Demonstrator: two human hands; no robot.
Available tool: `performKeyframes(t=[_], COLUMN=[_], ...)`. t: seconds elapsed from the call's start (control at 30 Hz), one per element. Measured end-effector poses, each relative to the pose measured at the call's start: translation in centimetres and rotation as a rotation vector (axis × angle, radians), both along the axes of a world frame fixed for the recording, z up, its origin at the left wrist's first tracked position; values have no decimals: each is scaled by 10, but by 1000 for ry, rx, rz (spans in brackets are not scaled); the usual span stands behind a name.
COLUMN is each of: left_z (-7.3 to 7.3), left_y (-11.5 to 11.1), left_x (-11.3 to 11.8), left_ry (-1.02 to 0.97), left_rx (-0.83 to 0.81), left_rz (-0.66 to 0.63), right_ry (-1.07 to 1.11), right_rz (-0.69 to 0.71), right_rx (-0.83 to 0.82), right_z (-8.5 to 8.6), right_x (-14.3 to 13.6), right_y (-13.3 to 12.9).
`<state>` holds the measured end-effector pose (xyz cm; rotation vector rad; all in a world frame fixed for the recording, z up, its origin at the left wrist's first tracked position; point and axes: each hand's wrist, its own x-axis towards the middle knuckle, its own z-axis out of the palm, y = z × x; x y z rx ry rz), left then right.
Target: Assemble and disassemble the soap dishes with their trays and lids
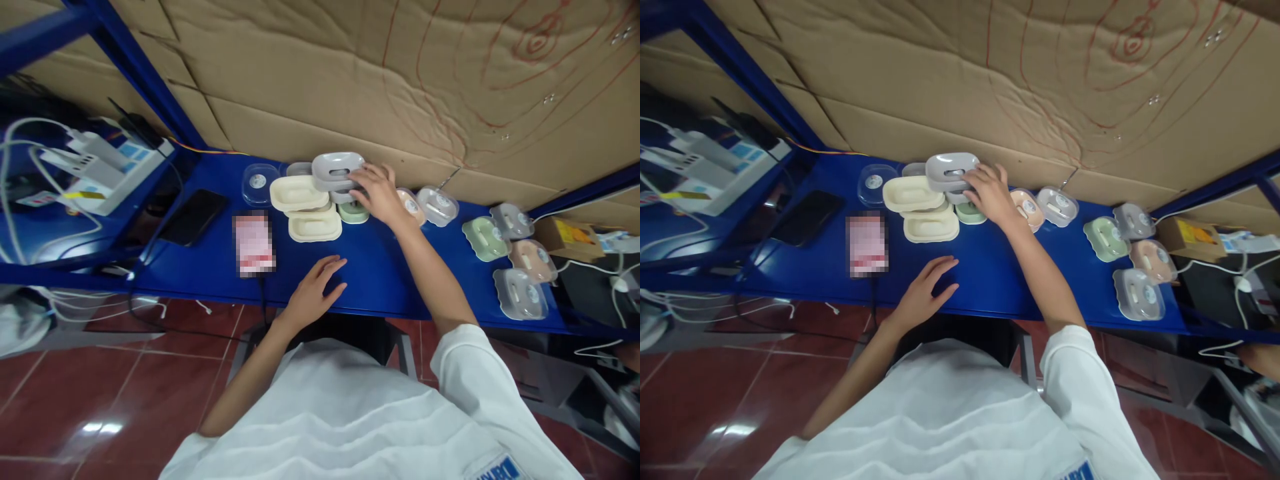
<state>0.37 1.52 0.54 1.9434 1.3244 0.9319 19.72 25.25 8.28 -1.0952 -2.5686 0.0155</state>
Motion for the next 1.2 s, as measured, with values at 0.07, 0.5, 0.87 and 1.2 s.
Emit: performKeyframes(t=[0.07,0.5,0.87,1.2], left_z=[-1,6,9,70], left_y=[-1,38,-13,123], left_x=[0,0,15,-131], left_ry=[5,371,353,529], left_rx=[8,126,216,38], left_rz=[10,352,40,500], right_ry=[49,248,420,307], right_rz=[-15,-319,-346,-393], right_rx=[2,126,79,98], right_z=[3,-68,-77,-83], right_x=[3,111,96,91], right_y=[-1,-227,-233,-235])
